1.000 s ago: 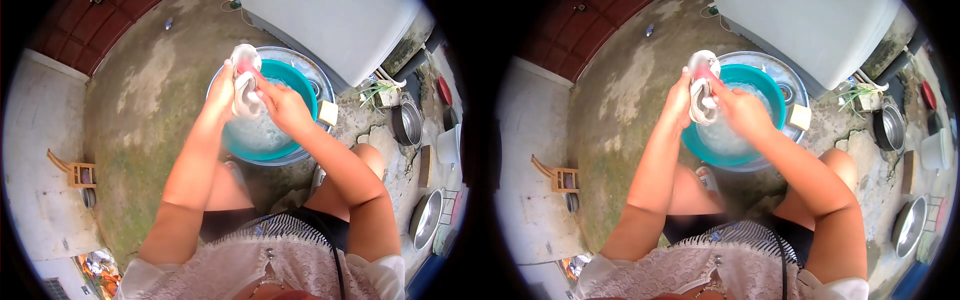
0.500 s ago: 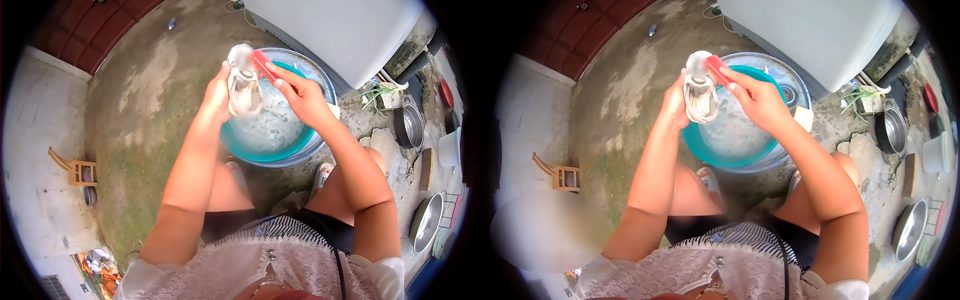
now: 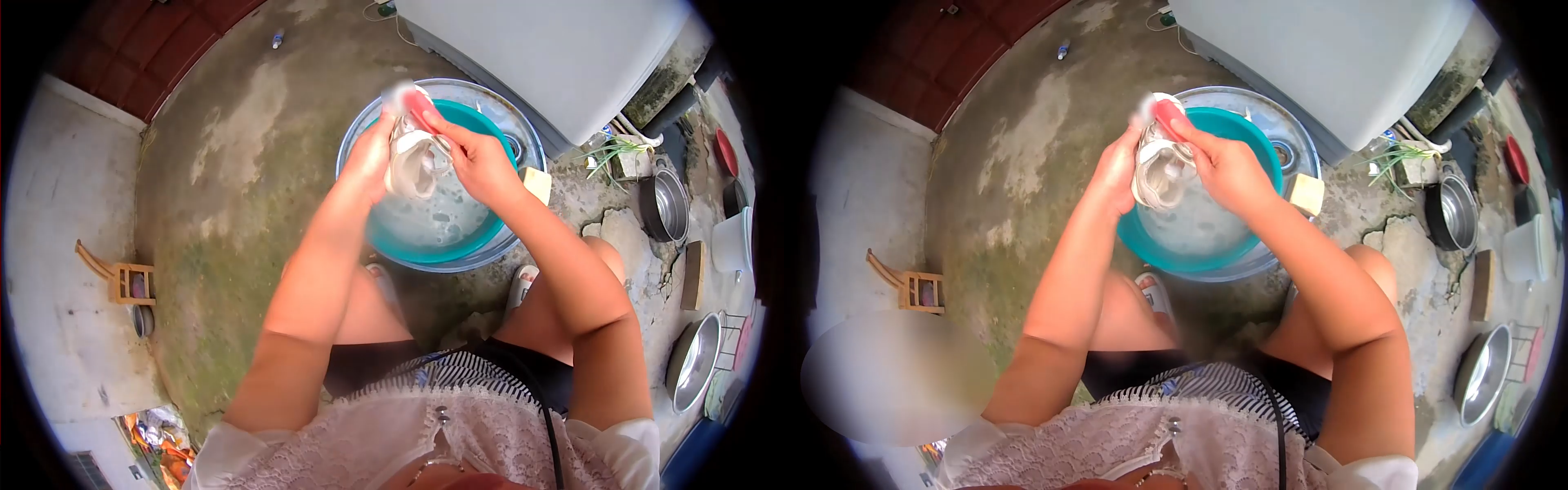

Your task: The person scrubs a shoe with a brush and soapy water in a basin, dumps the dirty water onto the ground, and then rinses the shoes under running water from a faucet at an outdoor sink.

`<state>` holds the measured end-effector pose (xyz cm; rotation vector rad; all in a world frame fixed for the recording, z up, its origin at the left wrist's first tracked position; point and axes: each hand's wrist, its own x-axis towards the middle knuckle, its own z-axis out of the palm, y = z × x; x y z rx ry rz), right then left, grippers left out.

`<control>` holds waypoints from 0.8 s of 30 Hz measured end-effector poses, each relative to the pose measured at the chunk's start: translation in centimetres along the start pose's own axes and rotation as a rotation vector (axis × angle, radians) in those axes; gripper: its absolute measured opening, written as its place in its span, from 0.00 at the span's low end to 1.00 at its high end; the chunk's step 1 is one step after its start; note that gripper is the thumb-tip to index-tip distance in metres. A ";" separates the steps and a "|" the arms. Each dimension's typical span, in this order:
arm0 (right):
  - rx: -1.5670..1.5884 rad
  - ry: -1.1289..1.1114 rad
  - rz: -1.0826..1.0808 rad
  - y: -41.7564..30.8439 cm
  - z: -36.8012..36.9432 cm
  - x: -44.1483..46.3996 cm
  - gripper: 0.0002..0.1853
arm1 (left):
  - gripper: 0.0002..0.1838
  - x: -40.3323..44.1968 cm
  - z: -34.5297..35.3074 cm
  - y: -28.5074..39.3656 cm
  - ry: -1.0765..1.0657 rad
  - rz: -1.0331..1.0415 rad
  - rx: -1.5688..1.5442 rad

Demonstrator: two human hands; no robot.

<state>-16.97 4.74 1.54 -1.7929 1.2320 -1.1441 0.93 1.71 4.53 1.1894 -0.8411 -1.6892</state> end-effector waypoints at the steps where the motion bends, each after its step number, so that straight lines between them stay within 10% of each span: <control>1: -0.021 -0.050 -0.016 -0.2 0.7 -0.6 0.19 | 0.30 0.4 -0.6 0.0 -0.041 0.006 -0.032; 13: 0.261 -0.205 0.019 0.8 1.4 -1.3 0.19 | 0.30 1.1 -2.2 -0.3 -0.119 -0.033 -0.067; 17: 0.245 0.049 -0.011 1.4 0.3 0.5 0.20 | 0.31 0.7 -1.8 0.1 -0.161 -0.041 -0.076; 24: 0.223 -0.248 -0.002 1.1 1.4 -1.4 0.20 | 0.30 1.9 -2.6 -0.3 -0.104 -0.044 -0.103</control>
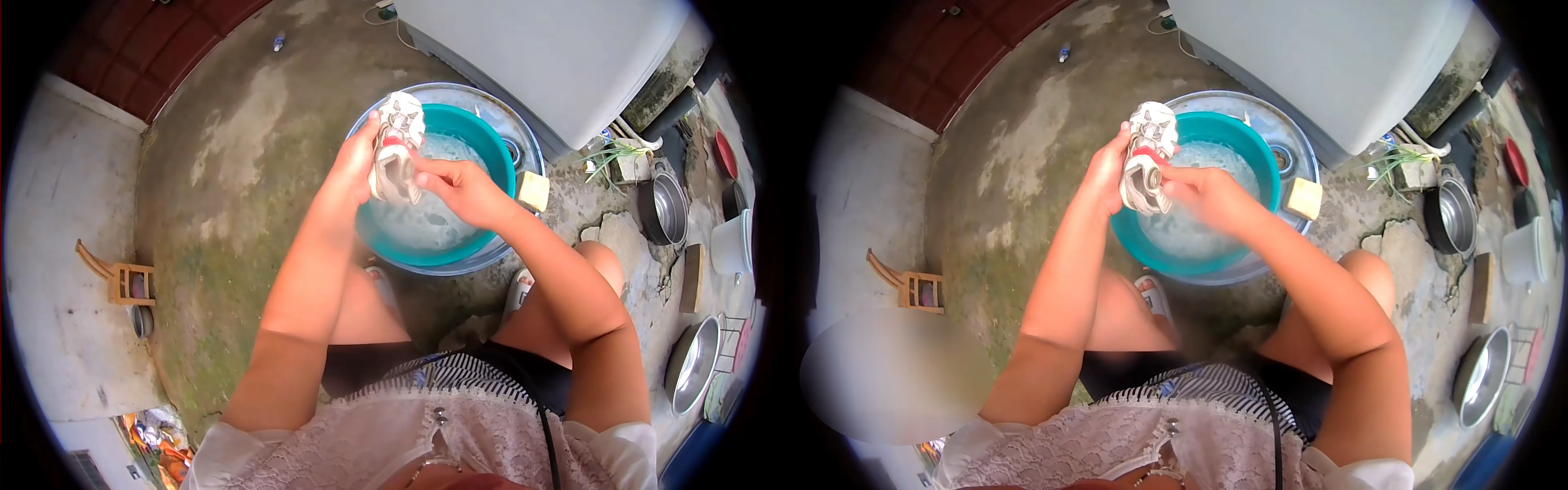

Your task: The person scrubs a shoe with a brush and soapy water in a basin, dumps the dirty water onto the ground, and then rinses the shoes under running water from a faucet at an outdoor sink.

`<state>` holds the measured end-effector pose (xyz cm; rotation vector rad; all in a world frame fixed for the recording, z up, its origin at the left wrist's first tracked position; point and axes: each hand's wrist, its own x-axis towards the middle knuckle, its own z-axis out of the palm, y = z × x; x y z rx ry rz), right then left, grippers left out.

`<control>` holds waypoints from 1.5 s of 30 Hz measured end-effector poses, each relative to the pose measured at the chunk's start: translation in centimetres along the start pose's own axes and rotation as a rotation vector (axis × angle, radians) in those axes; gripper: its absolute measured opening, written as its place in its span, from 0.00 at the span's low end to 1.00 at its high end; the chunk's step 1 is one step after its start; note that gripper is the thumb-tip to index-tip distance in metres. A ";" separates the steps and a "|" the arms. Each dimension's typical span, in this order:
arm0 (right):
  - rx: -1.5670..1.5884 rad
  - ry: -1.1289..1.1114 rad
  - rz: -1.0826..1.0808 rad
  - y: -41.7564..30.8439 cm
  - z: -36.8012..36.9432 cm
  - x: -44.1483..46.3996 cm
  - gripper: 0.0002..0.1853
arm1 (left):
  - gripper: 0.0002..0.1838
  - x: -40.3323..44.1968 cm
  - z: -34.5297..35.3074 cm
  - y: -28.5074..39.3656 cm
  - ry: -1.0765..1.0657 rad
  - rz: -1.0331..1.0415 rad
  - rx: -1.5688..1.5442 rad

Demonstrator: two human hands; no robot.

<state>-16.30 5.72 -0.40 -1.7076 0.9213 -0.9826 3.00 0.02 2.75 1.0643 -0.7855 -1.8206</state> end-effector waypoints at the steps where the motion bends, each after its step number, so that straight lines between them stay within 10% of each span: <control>1: -0.022 0.059 -0.001 -0.1 -0.7 0.3 0.20 | 0.30 0.1 0.0 0.1 0.003 -0.003 -0.019; 6: -0.053 0.331 -0.028 -0.6 -2.5 2.0 0.18 | 0.29 -1.5 2.2 -0.4 -0.008 -0.022 0.015; 12: 0.151 -0.143 -0.011 -0.7 -2.3 1.1 0.19 | 0.30 -1.2 1.1 -0.2 0.056 -0.051 -0.048; 16: -0.136 0.193 0.028 -2.2 -2.8 1.0 0.19 | 0.29 -0.7 1.0 -0.5 0.040 0.007 -0.012; 29: -0.242 0.043 0.150 -1.3 -1.2 0.4 0.21 | 0.32 -0.6 1.5 -0.6 -0.009 -0.037 -0.005; 32: -0.083 0.124 -0.044 -0.6 -0.3 0.5 0.20 | 0.24 0.3 -0.1 -0.9 -0.059 -0.107 -0.044; 35: -0.668 -0.028 0.062 -4.0 -2.0 0.6 0.17 | 0.19 1.0 -0.6 -1.5 -0.029 -0.092 -0.048; 37: -0.925 0.330 -0.304 -7.1 -2.5 0.1 0.12 | 0.16 0.4 0.2 -0.7 0.052 -0.072 -0.096; 39: -0.487 0.480 -0.551 -12.8 -2.9 -1.2 0.06 | 0.16 0.8 0.2 0.0 0.016 -0.007 -0.075; 45: 0.240 -0.575 -0.673 -17.9 -1.3 -7.0 0.05 | 0.16 0.9 1.1 -1.1 -0.039 -0.016 0.022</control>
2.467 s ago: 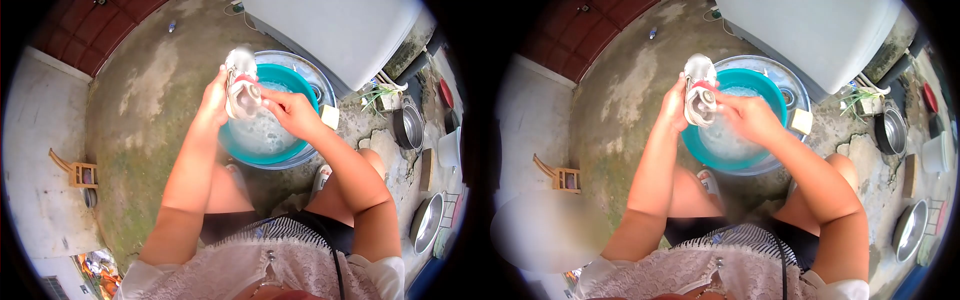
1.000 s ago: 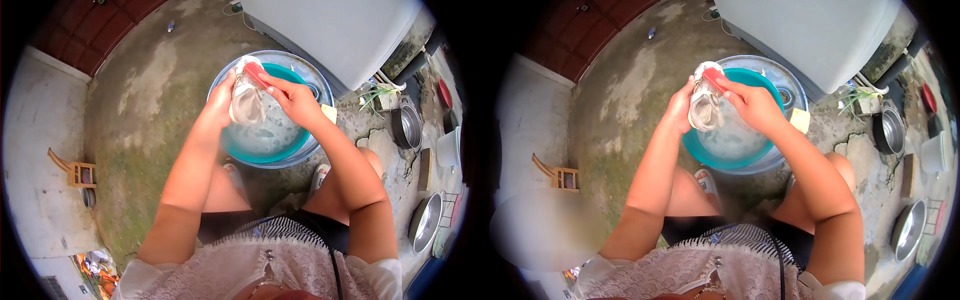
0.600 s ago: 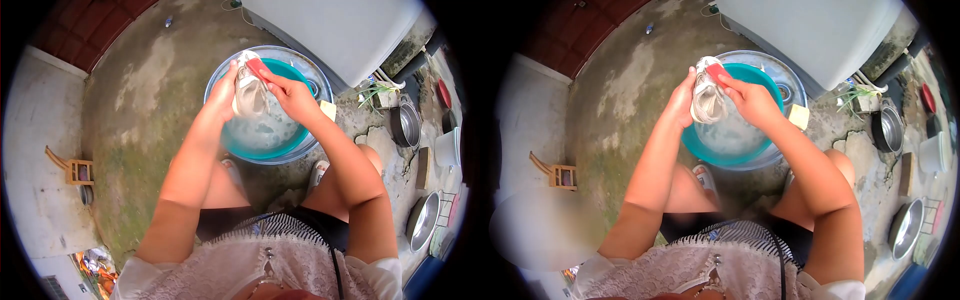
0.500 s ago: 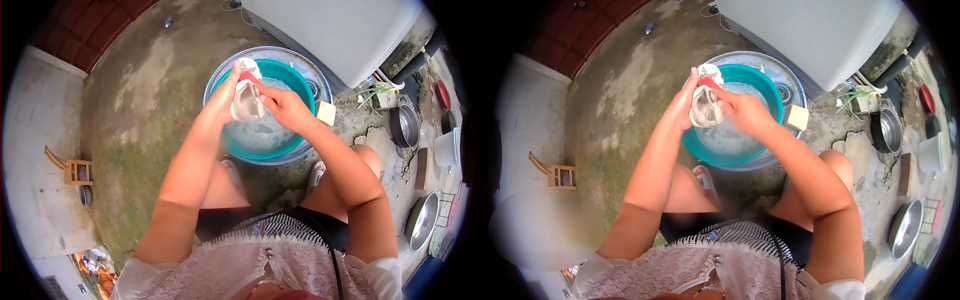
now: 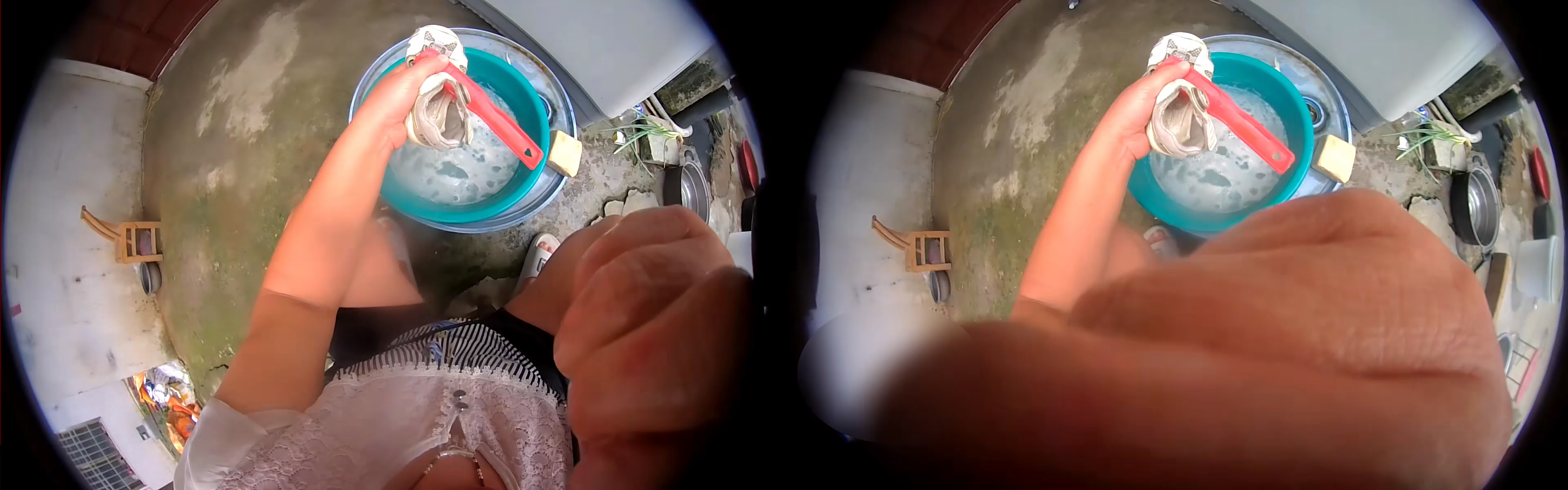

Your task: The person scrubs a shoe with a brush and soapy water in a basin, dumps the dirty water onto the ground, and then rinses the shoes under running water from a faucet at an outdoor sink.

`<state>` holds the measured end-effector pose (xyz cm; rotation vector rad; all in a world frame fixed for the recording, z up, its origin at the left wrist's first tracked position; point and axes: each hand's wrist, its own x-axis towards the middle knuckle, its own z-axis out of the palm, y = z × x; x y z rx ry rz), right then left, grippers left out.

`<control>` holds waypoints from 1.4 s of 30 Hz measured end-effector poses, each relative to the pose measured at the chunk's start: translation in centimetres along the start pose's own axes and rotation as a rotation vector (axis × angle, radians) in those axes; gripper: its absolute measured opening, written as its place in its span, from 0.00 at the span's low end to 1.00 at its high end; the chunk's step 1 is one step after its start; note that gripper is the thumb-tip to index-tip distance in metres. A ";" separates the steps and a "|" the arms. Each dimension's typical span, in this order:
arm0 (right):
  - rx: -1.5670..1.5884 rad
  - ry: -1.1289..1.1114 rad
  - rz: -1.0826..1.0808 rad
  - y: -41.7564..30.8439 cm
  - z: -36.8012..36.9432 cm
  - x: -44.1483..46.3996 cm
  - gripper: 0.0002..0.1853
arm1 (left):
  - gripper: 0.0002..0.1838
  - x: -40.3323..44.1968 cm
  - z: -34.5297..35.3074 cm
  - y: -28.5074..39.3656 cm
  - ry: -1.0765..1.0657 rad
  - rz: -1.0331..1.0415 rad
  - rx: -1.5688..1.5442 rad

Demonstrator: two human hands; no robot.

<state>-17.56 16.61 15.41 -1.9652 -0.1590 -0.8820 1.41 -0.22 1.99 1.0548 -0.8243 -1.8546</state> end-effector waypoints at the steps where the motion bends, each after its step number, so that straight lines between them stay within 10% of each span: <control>1: 0.074 -0.071 0.034 -0.1 0.6 -0.2 0.05 | 0.16 0.2 0.1 -0.3 -0.064 0.005 -0.013; 26: 0.300 -0.257 0.073 0.1 4.2 2.8 0.18 | 0.18 0.4 0.5 -0.7 -0.030 -0.010 0.113; 29: 0.138 -0.112 0.105 1.6 4.6 2.1 0.19 | 0.18 -0.2 1.1 0.0 0.034 -0.053 0.043; 32: -0.655 0.437 -0.040 6.7 0.9 -0.7 0.03 | 0.18 -0.1 -0.5 0.3 -0.011 -0.039 0.012; 36: -1.314 0.676 0.497 11.7 -5.6 -4.7 0.14 | 0.19 -0.8 0.6 0.3 -0.030 0.053 -0.017; 39: -0.878 0.562 0.890 13.5 -5.8 -5.6 0.23 | 0.22 -0.9 0.7 0.1 -0.017 0.051 -0.032; 42: -0.893 0.543 0.790 15.3 -5.4 -5.8 0.29 | 0.29 -1.4 1.0 0.1 -0.055 0.083 -0.017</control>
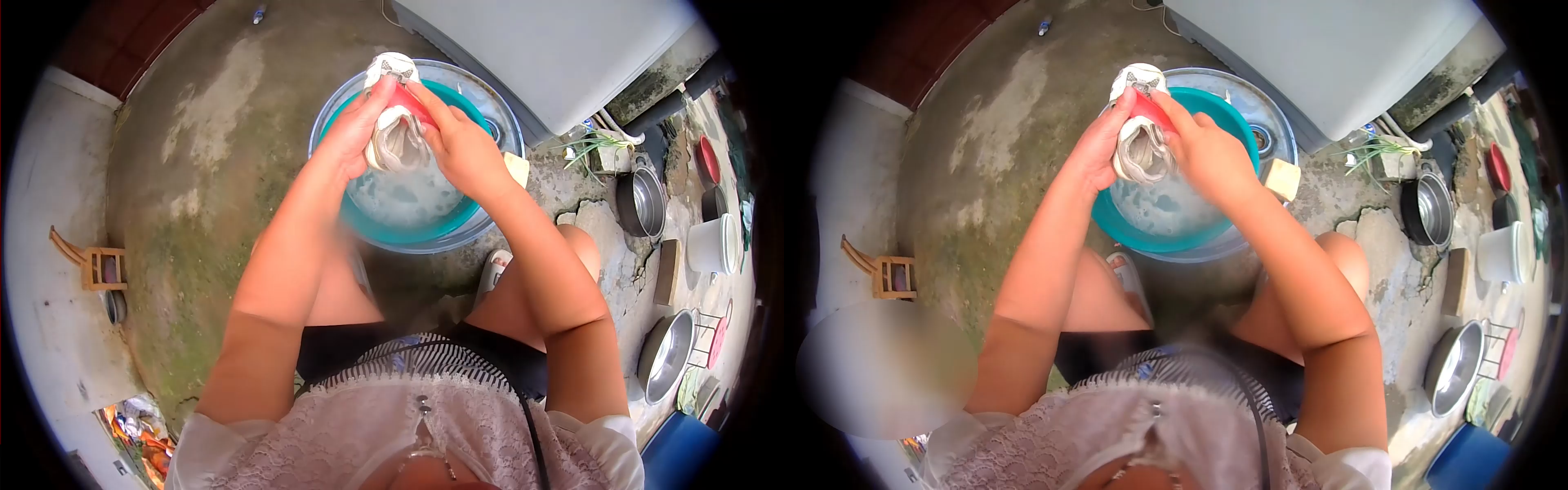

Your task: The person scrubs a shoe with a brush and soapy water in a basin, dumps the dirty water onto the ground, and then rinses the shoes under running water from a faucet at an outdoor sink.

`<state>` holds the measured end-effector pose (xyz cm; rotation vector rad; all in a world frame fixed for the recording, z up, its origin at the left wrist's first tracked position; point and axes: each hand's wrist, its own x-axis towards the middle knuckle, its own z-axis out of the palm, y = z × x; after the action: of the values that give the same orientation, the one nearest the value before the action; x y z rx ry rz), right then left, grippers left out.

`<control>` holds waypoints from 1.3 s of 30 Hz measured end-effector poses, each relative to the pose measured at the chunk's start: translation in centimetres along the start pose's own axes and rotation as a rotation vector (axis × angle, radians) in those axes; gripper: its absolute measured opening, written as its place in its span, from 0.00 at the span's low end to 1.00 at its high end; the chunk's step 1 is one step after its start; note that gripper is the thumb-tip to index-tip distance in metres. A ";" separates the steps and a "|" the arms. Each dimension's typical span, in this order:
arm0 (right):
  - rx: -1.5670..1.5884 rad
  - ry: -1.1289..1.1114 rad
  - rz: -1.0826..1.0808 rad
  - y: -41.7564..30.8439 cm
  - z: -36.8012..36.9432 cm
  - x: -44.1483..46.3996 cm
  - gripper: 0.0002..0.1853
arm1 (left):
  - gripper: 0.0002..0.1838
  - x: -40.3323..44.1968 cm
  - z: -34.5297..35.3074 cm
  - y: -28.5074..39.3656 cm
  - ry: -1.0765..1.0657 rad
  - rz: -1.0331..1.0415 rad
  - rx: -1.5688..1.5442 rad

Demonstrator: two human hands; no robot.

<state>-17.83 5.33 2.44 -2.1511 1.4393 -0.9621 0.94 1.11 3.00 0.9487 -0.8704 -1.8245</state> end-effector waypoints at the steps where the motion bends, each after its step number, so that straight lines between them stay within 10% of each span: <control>1: -0.028 -0.017 0.014 -0.7 0.0 0.0 0.29 | 0.32 -0.2 0.2 0.2 -0.017 -0.013 -0.011; 8: -0.252 0.111 0.038 -1.3 -0.7 1.2 0.27 | 0.36 -0.5 0.4 0.7 0.083 -0.017 -0.039; 12: 0.304 0.033 -0.108 -0.3 2.3 0.0 0.22 | 0.32 -0.1 -1.0 0.6 -0.043 -0.147 -0.168; 16: -0.187 -0.014 -0.110 -1.2 -1.1 0.5 0.23 | 0.30 -1.1 -0.3 0.9 0.085 -0.125 -0.072; 28: 0.450 0.178 0.184 -1.0 -3.0 1.9 0.15 | 0.34 -1.4 0.0 1.1 -0.034 0.065 -0.024; 39: -0.018 0.011 -0.047 -0.6 -0.1 1.1 0.15 | 0.37 -1.2 2.0 -1.6 0.096 -0.025 0.109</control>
<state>-17.21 4.57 3.30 -2.2049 1.4135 -0.9827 -1.03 3.16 2.91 1.1113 -0.9097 -1.7516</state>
